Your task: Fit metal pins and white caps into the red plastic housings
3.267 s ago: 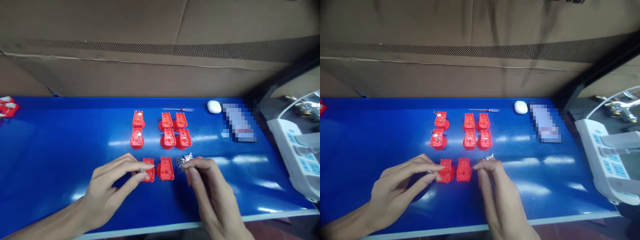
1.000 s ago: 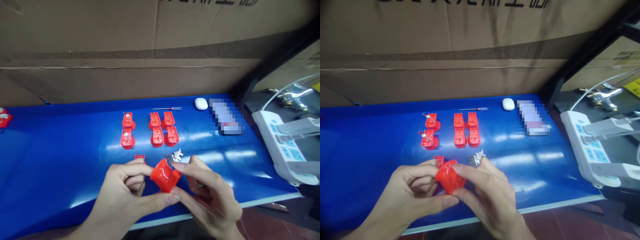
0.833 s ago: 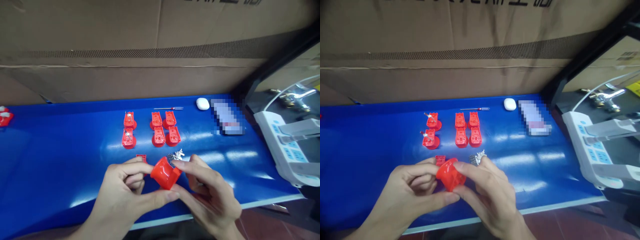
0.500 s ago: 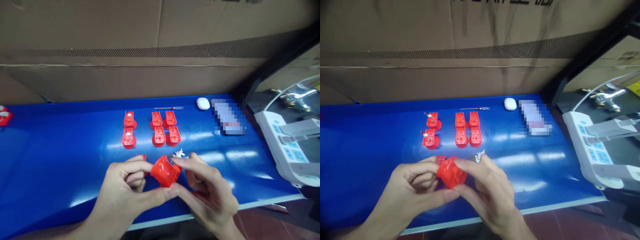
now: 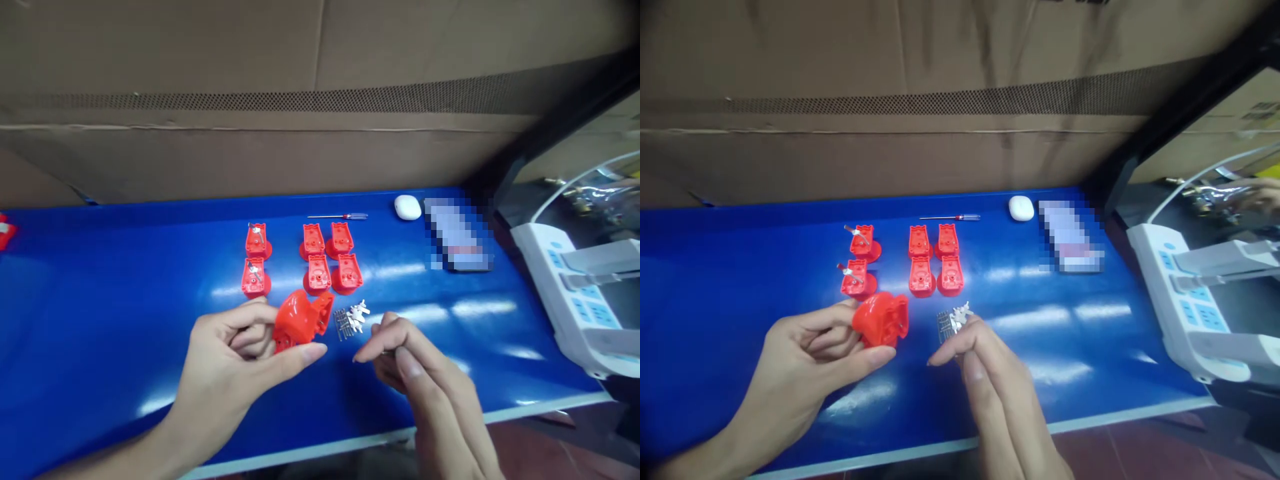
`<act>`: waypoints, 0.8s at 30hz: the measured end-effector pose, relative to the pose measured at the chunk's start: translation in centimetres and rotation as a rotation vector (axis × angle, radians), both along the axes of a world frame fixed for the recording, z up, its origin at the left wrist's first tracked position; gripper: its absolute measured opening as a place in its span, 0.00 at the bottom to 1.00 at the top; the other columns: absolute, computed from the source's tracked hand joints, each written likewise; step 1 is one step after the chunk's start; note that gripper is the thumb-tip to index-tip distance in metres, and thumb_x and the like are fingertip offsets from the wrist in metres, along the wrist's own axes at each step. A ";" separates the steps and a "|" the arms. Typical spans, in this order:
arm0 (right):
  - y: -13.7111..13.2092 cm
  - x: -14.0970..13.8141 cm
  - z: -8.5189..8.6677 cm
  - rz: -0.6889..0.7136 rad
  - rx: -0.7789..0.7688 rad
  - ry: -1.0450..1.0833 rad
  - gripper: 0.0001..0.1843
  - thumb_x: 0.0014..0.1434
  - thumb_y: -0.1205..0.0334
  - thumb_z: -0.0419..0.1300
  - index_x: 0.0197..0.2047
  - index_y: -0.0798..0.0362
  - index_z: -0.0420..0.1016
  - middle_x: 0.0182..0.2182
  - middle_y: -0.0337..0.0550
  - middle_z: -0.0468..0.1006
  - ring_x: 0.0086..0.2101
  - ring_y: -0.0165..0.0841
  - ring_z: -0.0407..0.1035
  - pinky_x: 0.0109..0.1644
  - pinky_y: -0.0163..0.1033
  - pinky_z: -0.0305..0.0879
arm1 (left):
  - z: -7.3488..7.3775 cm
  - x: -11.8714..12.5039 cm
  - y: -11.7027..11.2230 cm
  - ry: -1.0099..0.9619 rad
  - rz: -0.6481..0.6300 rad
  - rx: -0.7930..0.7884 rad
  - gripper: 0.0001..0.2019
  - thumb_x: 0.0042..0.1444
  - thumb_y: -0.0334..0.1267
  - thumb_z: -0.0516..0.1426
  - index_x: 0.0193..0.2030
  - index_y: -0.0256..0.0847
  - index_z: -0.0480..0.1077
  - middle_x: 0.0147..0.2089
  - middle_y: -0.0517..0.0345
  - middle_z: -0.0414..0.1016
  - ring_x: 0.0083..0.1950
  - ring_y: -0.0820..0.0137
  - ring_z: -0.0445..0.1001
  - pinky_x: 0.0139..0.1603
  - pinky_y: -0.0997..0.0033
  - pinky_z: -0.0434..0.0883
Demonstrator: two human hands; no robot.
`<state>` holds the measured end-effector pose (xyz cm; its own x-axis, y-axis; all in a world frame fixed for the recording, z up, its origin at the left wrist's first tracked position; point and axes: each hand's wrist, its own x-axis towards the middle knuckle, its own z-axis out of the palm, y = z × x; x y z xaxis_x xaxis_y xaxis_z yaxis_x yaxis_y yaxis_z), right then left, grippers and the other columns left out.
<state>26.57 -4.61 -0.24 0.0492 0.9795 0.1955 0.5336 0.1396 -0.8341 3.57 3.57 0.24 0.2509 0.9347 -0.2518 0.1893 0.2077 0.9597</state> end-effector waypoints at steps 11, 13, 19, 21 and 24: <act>0.3 -2.7 -0.5 -0.166 0.156 0.034 0.25 0.70 0.70 0.69 0.66 0.39 0.83 0.48 0.37 0.92 0.43 0.36 0.88 0.50 0.38 0.86 | -1.3 -1.3 -0.9 -0.002 -0.003 -0.007 0.18 0.57 0.47 0.77 0.30 0.42 0.75 0.26 0.68 0.48 0.28 0.75 0.47 0.28 0.71 0.50; 0.3 -3.1 -0.8 -0.217 0.170 -0.005 0.21 0.69 0.70 0.72 0.60 0.38 0.86 0.46 0.33 0.92 0.40 0.36 0.89 0.49 0.37 0.87 | -1.1 -1.2 -0.8 0.011 0.007 0.011 0.20 0.56 0.46 0.77 0.28 0.42 0.72 0.26 0.68 0.48 0.28 0.75 0.47 0.28 0.71 0.50; 0.7 -3.5 -0.9 -0.163 0.300 -0.136 0.13 0.72 0.71 0.68 0.54 0.45 0.86 0.42 0.37 0.91 0.37 0.33 0.86 0.42 0.36 0.84 | -0.9 -1.0 -0.7 0.004 0.019 0.042 0.18 0.55 0.45 0.77 0.28 0.42 0.75 0.25 0.69 0.50 0.27 0.76 0.46 0.26 0.71 0.49; 1.0 -3.6 -0.9 -0.140 0.316 -0.146 0.13 0.71 0.74 0.67 0.53 0.48 0.85 0.42 0.40 0.88 0.40 0.34 0.85 0.44 0.37 0.84 | -1.1 -1.0 -0.6 0.001 0.021 0.036 0.17 0.54 0.44 0.77 0.28 0.42 0.76 0.25 0.69 0.50 0.28 0.75 0.47 0.27 0.71 0.49; 1.3 -3.8 -0.8 -0.153 0.314 -0.151 0.13 0.71 0.76 0.67 0.52 0.49 0.84 0.42 0.42 0.85 0.41 0.33 0.82 0.45 0.37 0.82 | -1.2 -1.0 -0.7 -0.006 0.023 0.022 0.19 0.54 0.44 0.77 0.27 0.41 0.74 0.25 0.69 0.50 0.28 0.75 0.48 0.27 0.72 0.50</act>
